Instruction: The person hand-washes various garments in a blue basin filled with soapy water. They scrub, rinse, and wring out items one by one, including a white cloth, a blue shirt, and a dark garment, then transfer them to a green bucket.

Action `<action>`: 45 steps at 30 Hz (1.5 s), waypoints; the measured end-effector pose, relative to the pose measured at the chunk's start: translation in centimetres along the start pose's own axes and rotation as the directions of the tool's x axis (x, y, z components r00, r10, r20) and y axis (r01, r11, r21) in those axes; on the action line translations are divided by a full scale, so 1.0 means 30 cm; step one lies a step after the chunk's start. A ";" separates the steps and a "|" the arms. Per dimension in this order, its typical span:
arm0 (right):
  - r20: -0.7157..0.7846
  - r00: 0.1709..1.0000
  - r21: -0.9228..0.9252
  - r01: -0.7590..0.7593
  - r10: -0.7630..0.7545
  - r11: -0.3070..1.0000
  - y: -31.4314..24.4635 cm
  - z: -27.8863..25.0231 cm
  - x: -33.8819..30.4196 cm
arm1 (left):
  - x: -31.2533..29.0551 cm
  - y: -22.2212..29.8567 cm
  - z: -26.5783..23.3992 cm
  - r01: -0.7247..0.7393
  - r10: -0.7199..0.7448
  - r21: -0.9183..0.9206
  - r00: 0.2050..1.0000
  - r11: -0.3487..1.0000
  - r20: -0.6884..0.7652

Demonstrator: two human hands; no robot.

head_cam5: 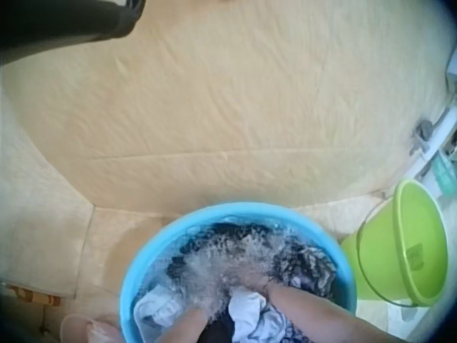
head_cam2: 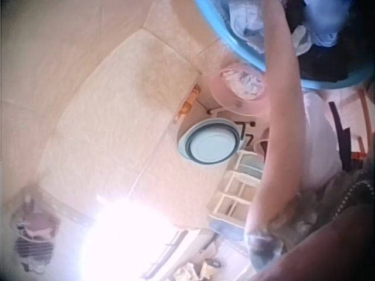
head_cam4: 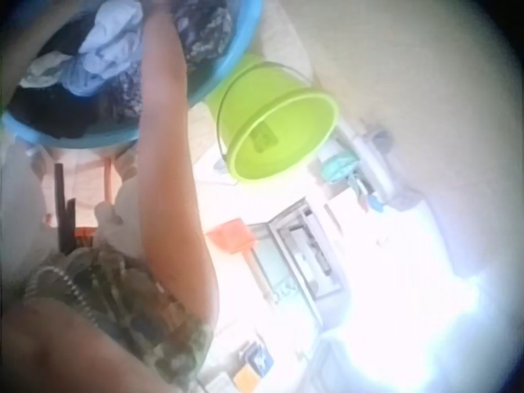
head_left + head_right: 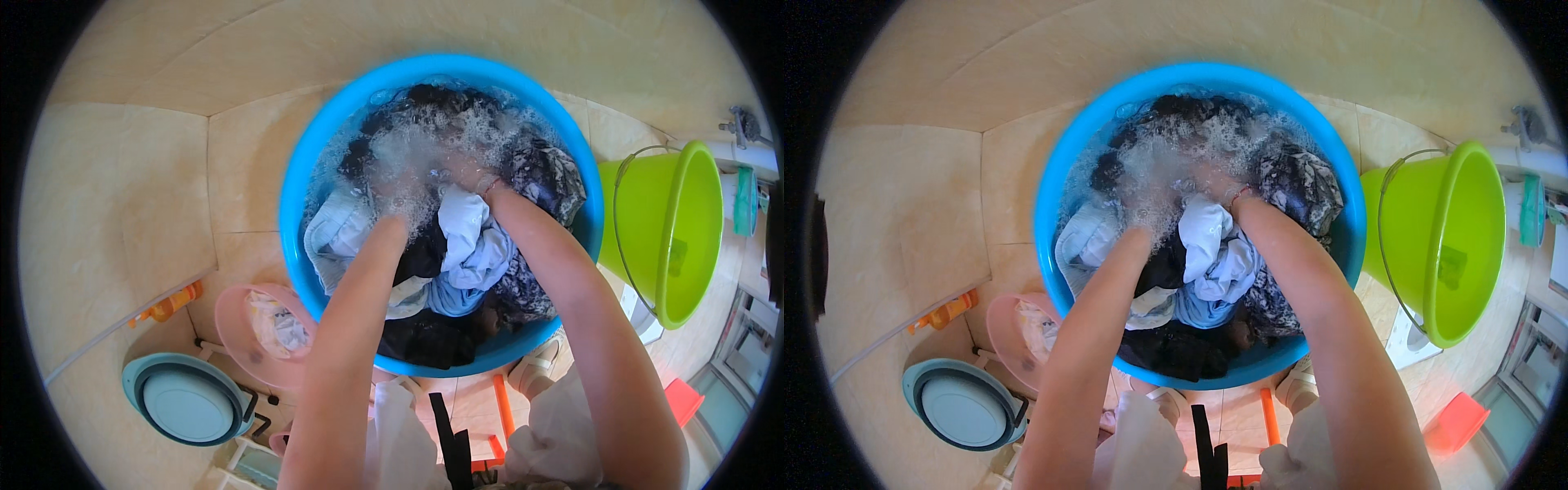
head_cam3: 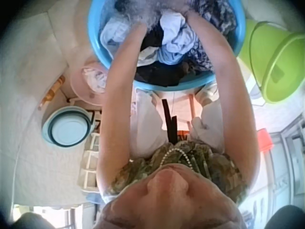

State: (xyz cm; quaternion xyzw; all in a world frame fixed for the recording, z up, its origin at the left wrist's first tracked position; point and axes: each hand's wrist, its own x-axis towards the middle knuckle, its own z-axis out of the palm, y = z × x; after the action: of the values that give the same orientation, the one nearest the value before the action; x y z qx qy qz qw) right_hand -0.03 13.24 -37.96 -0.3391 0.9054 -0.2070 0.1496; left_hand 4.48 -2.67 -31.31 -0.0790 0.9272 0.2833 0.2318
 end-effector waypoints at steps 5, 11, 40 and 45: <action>0.159 0.962 -0.088 -0.209 0.221 0.974 -0.142 -0.081 0.070 | 0.033 -0.196 0.072 -0.039 0.045 0.138 0.998 0.990 -0.044; -0.428 0.902 0.298 0.079 0.059 0.951 -0.215 -0.306 -0.080 | -0.147 -0.135 0.028 -0.190 0.012 -0.880 0.979 0.436 -0.206; -0.145 0.855 0.974 0.211 0.498 -0.078 -0.434 -0.517 -0.246 | -0.391 0.201 -0.156 0.233 0.196 -0.705 0.971 -0.670 0.134; -0.364 0.847 0.921 0.389 0.388 0.015 -0.486 -0.490 -0.282 | -0.418 0.216 -0.219 0.241 0.227 -0.692 0.967 -0.680 0.113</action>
State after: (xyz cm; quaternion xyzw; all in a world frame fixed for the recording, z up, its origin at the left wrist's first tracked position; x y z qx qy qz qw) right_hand 8.10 13.01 -17.13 -0.0606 0.4904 -0.8652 0.0853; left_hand 11.20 -0.82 -17.38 -0.2148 0.0614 0.9652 0.1362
